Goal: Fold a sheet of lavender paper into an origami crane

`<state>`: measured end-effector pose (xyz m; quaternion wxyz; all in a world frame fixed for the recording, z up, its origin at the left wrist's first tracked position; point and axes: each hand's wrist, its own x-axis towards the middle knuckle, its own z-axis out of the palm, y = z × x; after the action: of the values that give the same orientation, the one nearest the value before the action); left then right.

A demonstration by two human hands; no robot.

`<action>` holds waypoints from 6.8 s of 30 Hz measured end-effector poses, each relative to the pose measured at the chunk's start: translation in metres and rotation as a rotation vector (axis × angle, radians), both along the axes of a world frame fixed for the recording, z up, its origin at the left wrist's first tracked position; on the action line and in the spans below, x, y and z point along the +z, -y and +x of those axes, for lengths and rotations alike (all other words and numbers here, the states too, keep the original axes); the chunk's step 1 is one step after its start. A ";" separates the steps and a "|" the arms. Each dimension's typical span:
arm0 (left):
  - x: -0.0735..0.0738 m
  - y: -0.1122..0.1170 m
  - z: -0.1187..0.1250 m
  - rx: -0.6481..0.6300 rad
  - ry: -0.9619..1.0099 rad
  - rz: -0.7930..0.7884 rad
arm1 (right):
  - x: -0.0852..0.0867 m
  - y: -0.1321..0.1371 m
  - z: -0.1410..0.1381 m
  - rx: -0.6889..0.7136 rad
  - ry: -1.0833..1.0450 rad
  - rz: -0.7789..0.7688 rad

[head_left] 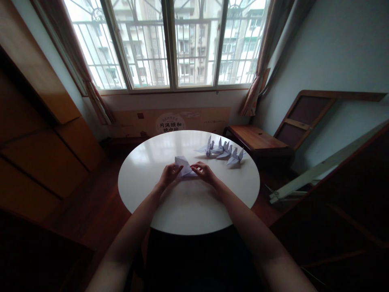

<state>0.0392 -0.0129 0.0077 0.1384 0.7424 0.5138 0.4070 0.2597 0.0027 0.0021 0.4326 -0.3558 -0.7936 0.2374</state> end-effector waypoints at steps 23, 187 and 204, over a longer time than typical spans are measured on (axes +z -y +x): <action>-0.015 -0.021 -0.009 0.252 0.464 -0.329 | -0.002 0.007 -0.004 -0.085 0.416 0.096; 0.009 0.019 0.016 -0.109 -0.433 -0.007 | 0.002 -0.005 0.010 -0.388 0.215 -0.252; 0.005 0.018 0.015 -0.146 -0.475 -0.030 | 0.001 -0.002 0.008 -0.439 0.294 -0.186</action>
<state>0.0537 -0.0308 0.0122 0.0539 0.8502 0.4829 0.2025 0.2678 0.0048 0.0034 0.3192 -0.5881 -0.7266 0.1556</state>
